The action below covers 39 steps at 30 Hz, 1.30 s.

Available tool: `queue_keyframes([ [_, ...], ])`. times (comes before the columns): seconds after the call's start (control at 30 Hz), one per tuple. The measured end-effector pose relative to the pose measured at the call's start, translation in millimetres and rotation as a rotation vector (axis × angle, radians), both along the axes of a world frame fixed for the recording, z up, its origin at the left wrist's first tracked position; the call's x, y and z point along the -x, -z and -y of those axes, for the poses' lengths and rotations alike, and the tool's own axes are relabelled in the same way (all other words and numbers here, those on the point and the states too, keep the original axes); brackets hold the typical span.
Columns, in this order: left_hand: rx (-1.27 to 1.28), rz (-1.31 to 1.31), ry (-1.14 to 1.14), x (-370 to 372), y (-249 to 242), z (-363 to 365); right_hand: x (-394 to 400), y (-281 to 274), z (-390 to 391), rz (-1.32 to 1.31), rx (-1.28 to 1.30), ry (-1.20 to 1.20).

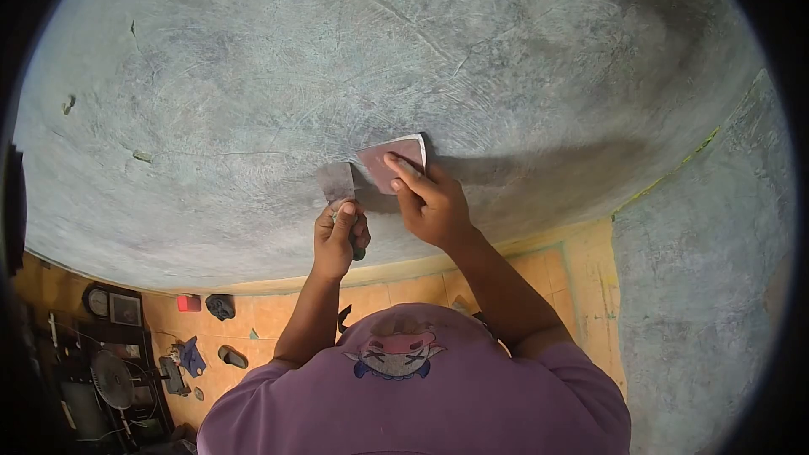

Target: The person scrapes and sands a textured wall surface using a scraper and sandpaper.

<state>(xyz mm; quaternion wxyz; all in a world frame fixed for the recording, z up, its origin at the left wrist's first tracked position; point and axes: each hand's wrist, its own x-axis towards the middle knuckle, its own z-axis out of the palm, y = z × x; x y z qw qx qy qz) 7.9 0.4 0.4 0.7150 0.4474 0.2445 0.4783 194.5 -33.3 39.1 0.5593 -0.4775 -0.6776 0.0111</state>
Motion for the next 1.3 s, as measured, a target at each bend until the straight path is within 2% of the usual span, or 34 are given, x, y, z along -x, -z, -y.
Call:
queue_keyframes([
  [0.07, -0.007, -0.032, 0.008, 2, -2, 0, -1, -2, -2, -0.021, -0.050, 0.023],
  [0.13, -0.007, -0.030, 0.009, 3, -1, -1, -2, -9, -2, -0.243, -0.182, 0.169],
  [0.17, -0.006, -0.025, 0.013, 3, 0, -1, 0, -7, -6, -0.343, -0.220, 0.161],
  [0.2, -0.004, -0.026, 0.015, 3, 0, 0, 0, -7, -4, -0.343, -0.219, 0.163],
  [0.27, -0.014, -0.033, -0.005, 1, 0, 0, 0, -8, -1, -0.054, -0.104, 0.094],
  [0.33, -0.015, -0.046, 0.010, 2, -2, 0, 2, -6, -2, -0.003, -0.031, 0.049],
  [0.4, -0.018, -0.057, 0.016, 3, -3, -2, 2, -7, -7, 0.007, -0.248, 0.109],
  [0.43, -0.033, -0.063, 0.009, 4, -2, -2, 1, -3, -1, -0.191, -0.078, 0.126],
  [0.47, -0.048, -0.068, 0.001, 5, -1, -2, 2, -4, -3, -0.191, -0.078, 0.120],
  [0.53, -0.046, -0.075, -0.005, 7, -3, -2, 2, -9, -6, -0.311, -0.249, 0.171],
  [0.57, -0.045, -0.083, -0.004, 7, -4, -2, 2, -9, -5, -0.310, -0.249, 0.172],
  [0.67, -0.042, -0.079, -0.012, 4, -2, -2, 3, -4, 0, 0.009, -0.039, -0.001],
  [0.73, -0.037, -0.086, -0.008, 5, -4, -2, 4, -1, -1, -0.030, -0.031, 0.002],
  [0.8, -0.031, -0.092, -0.010, 5, -4, -3, 4, -2, -3, -0.253, -0.170, 0.202],
  [0.87, -0.047, -0.062, 0.001, 5, -2, -4, 5, -7, -4, -0.338, -0.224, 0.188],
  [0.97, -0.052, -0.061, 0.006, 4, 0, -4, 3, -6, 0, 0.014, -0.065, 0.061],
  [1.13, -0.032, -0.058, 0.016, 4, -1, -4, 2, 0, -5, -0.184, -0.113, 0.114],
  [1.23, -0.039, -0.054, 0.018, 5, 1, -4, 0, -2, -9, -0.068, -0.256, 0.179],
  [1.27, -0.044, -0.048, 0.025, 5, 2, -5, 0, 0, -8, -0.069, -0.256, 0.184],
  [1.3, -0.044, -0.050, 0.028, 4, 1, -5, 0, 2, -7, 0.040, -0.148, 0.097],
])
